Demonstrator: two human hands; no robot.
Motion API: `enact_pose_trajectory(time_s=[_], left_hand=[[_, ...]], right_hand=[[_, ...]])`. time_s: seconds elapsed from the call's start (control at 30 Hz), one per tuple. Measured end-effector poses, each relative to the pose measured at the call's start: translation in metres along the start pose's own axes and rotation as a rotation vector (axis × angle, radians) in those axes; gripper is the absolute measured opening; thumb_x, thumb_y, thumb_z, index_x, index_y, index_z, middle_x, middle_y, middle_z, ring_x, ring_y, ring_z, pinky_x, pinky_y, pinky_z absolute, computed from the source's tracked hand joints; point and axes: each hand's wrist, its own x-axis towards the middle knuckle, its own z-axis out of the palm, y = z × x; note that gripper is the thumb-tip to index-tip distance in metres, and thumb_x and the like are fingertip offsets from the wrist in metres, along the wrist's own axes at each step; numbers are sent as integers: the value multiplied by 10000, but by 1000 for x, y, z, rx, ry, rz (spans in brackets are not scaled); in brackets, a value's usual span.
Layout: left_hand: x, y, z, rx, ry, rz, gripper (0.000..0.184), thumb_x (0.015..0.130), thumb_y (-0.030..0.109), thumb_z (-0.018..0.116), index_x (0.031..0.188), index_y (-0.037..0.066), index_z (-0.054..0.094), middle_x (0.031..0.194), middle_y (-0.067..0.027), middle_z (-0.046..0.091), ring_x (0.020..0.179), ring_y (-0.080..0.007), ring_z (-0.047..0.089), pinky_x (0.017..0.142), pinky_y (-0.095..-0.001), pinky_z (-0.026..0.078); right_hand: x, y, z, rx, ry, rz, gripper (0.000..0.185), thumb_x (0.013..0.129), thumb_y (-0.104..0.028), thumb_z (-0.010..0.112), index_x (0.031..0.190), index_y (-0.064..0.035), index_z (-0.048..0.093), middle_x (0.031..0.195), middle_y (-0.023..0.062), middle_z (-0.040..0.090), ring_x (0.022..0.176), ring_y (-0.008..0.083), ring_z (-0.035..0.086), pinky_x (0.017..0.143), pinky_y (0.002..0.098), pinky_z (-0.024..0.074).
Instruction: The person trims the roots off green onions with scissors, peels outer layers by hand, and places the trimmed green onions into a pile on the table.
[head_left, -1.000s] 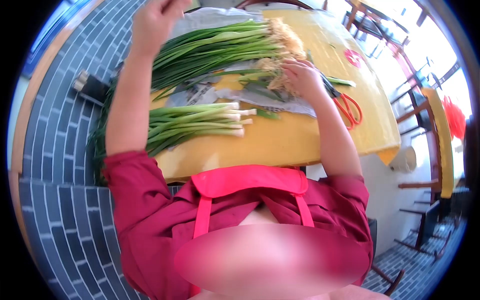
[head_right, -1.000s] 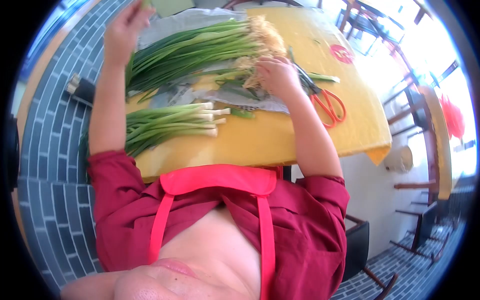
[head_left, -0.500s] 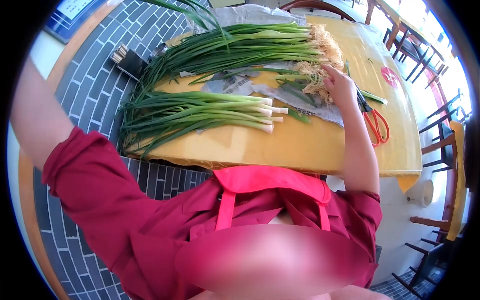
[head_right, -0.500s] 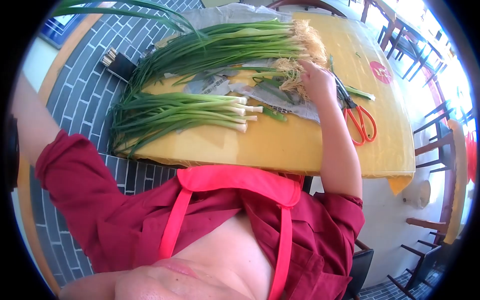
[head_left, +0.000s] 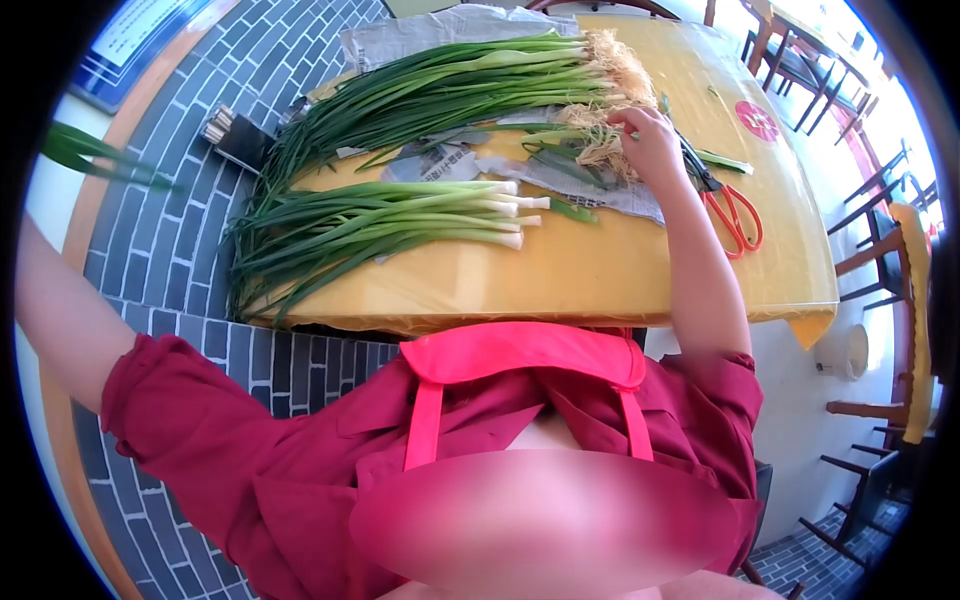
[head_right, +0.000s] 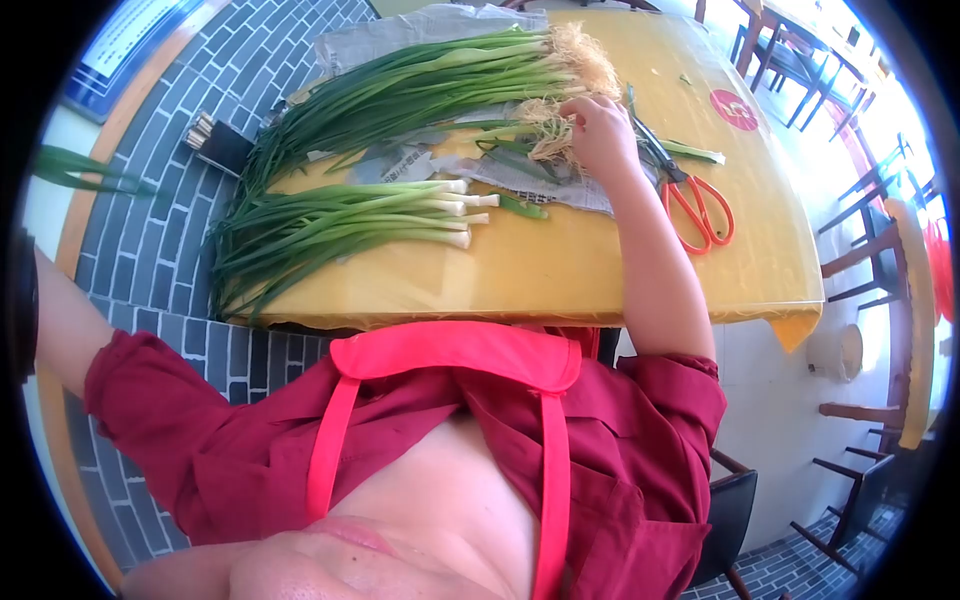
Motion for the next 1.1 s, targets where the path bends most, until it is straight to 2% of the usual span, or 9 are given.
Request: enact_pose_trajectory(time_s=[0.07,0.13,0.2,0.3,0.4,0.6,0.7,0.87,1.1], left_hand=[[-34,5,38,-147,-52,-119,201,948,153,470,950,-41,521,743,-78,477,587,-165,447,549,-298,399],[-107,-40,69,-97,-364,-334,214,913,186,559,1070,47,597,868,-44,595,758,-129,544,691,-277,447],[-191,-14,128,-167,-640,-514,263,882,142,604,1140,92,613,953,-53,648,871,-139,603,756,-295,492],[-296,15,193,-227,-906,-384,311,819,69,646,1129,59,616,1051,-126,629,938,-237,625,815,-322,496],[-372,19,234,-220,-1170,-352,321,870,216,572,1126,24,595,1104,-177,588,1074,-319,538,932,-393,417],[-314,-5,275,-392,-1271,-418,360,926,306,491,1068,14,647,1061,-177,617,996,-323,572,885,-384,442],[-312,-27,337,-392,-1086,-212,271,880,194,543,1076,18,612,1060,-167,611,1009,-334,562,878,-389,443],[-337,-49,427,-234,-899,-138,226,768,56,621,992,26,608,1017,-174,591,1009,-351,543,868,-406,435],[-326,-42,427,-332,-936,-359,181,819,105,598,967,6,563,945,-182,611,896,-344,580,787,-398,453]], right_hand=[[2,1,-1,34,-55,61,241,778,-85,578,990,-154,670,926,88,633,952,278,570,873,384,446],[2,-1,-4,79,-111,116,218,802,-118,570,993,-158,668,940,86,649,989,291,562,889,393,438],[1,-3,-5,66,-90,94,214,806,-135,579,1002,-144,664,946,79,651,995,289,562,892,393,437],[1,-3,-6,42,-72,33,220,806,-158,605,1015,-116,659,934,70,656,978,274,573,886,382,443],[0,2,-1,23,-25,18,215,797,-159,637,1003,-104,669,917,67,663,928,251,603,859,362,465],[2,4,-5,57,-108,94,201,806,-177,614,990,-118,665,963,97,638,1028,305,543,912,401,428],[2,0,-6,41,-97,102,193,807,-182,617,985,-125,668,970,98,633,1041,305,534,917,402,427],[0,1,-5,44,-44,68,173,807,-175,621,966,-129,674,950,109,626,1030,313,534,905,410,434],[2,-5,-9,33,-9,41,177,799,-155,632,967,-127,680,964,106,620,1026,315,530,902,395,443]])
